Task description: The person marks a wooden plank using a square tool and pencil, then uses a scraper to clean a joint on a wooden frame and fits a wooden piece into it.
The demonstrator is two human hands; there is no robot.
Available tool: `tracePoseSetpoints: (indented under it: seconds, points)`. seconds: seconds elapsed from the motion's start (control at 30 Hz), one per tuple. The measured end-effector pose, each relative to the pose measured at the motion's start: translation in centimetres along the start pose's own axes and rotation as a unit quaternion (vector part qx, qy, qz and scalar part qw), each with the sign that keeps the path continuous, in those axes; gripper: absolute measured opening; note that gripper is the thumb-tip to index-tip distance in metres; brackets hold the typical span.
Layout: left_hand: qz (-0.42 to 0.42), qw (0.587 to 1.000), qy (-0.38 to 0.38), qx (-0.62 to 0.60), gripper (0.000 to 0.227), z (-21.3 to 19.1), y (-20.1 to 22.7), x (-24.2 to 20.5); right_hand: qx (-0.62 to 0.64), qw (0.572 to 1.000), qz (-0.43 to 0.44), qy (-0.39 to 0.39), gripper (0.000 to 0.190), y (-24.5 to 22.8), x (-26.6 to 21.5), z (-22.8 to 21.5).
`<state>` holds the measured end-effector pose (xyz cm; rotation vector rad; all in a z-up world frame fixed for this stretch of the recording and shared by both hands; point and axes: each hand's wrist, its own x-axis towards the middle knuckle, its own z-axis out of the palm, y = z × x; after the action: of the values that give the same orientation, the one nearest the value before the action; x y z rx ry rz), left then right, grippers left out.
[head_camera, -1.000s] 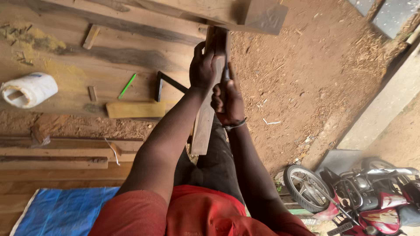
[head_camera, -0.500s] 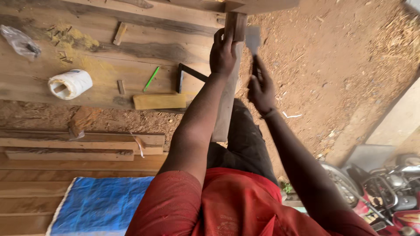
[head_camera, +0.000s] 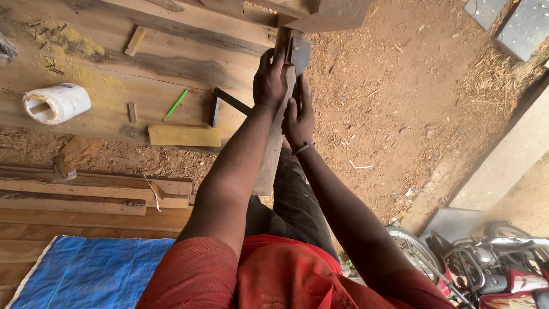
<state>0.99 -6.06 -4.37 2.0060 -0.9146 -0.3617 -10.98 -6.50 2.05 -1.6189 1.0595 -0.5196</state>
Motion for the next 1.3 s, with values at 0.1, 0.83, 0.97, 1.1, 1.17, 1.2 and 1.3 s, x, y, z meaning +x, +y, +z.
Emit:
tracePoseSetpoints:
  seconds: [0.1,0.83,0.97,1.1,1.17,1.2,1.3]
  points:
    - [-0.002,1.0,-0.017,0.01,0.043,-0.1,-0.2,-1.4,0.015,0.998,-0.067,0.013,0.065,-0.9,-0.7,0.2]
    - [-0.053,0.993,-0.107,0.024,0.045,-3.3,4.8,0.4,0.166,0.957,0.23,-0.064,0.053,-3.6,-19.6,-17.1]
    - [0.074,0.994,-0.078,-0.021,0.047,-10.1,9.9,-9.6,0.199,0.965,0.131,-0.106,0.021,-3.7,-15.7,-15.3]
    - [0.097,0.995,0.013,-0.006,0.06,-16.7,17.8,-19.3,0.111,0.974,0.074,-0.183,0.023,-5.7,-12.1,-12.5]
    - [0.067,0.996,0.054,0.018,0.065,-19.1,21.4,-22.6,0.097,0.954,0.117,-0.259,0.024,-7.0,-12.2,-12.2]
    - [0.065,0.994,0.08,0.029,0.066,-20.2,22.7,-23.7,0.089,0.942,0.135,-0.293,0.025,-7.9,-12.2,-11.7]
    - [0.059,0.987,0.138,0.049,0.069,-22.8,25.0,-27.2,0.197,0.881,0.042,-0.429,0.029,-10.4,-13.7,-11.2]
